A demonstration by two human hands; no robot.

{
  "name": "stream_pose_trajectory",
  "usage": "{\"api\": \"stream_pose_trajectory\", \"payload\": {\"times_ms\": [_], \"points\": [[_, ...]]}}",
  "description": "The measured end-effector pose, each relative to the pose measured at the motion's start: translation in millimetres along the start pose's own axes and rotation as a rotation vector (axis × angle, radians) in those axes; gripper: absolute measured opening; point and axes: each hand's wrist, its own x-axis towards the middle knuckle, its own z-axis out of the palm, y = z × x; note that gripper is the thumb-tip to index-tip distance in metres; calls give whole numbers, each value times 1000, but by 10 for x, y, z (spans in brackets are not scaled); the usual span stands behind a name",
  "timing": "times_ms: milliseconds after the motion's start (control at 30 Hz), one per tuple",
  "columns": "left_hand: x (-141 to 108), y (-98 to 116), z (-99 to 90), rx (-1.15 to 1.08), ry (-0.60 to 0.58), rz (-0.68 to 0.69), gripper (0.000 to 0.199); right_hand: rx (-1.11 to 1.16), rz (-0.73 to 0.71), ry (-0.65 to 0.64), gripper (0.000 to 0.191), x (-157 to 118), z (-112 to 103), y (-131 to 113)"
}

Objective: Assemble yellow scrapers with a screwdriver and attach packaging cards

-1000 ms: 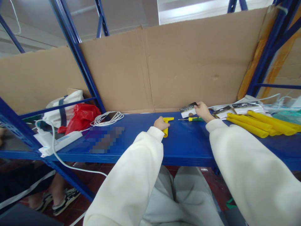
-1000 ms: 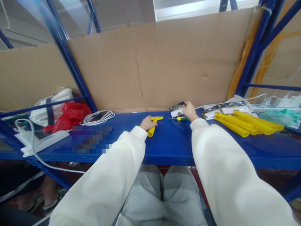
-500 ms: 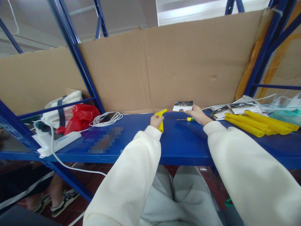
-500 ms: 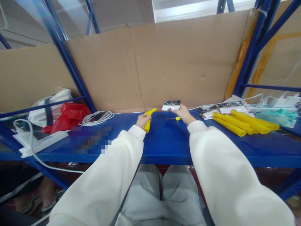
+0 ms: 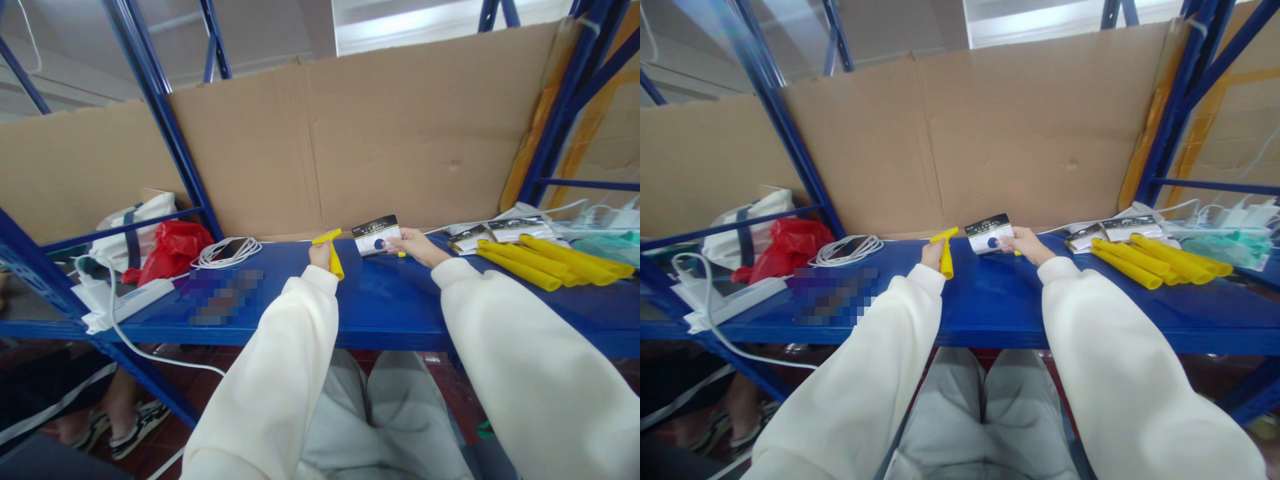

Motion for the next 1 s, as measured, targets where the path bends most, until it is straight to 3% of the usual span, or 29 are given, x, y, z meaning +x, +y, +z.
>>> {"api": "stream_pose_trajectory", "payload": {"times_ms": [200, 400, 733, 867, 1000], "points": [[-27, 6, -18, -134, 3, -53, 13, 35, 16, -26, 4, 7, -20, 6], [49, -58, -33, -304, -37, -42, 11, 124, 19, -158, 12, -25, -19, -21], [-14, 3, -27, -320, 43, -71, 11, 203, 19, -186, 21, -66, -41, -82], [5, -20, -26, -300, -12, -97, 8, 198, 34, -206, 21, -66, -19, -62], [23, -51, -17, -272, -159, -142, 6, 190, 40, -251, 23, -84, 10, -32]]}}
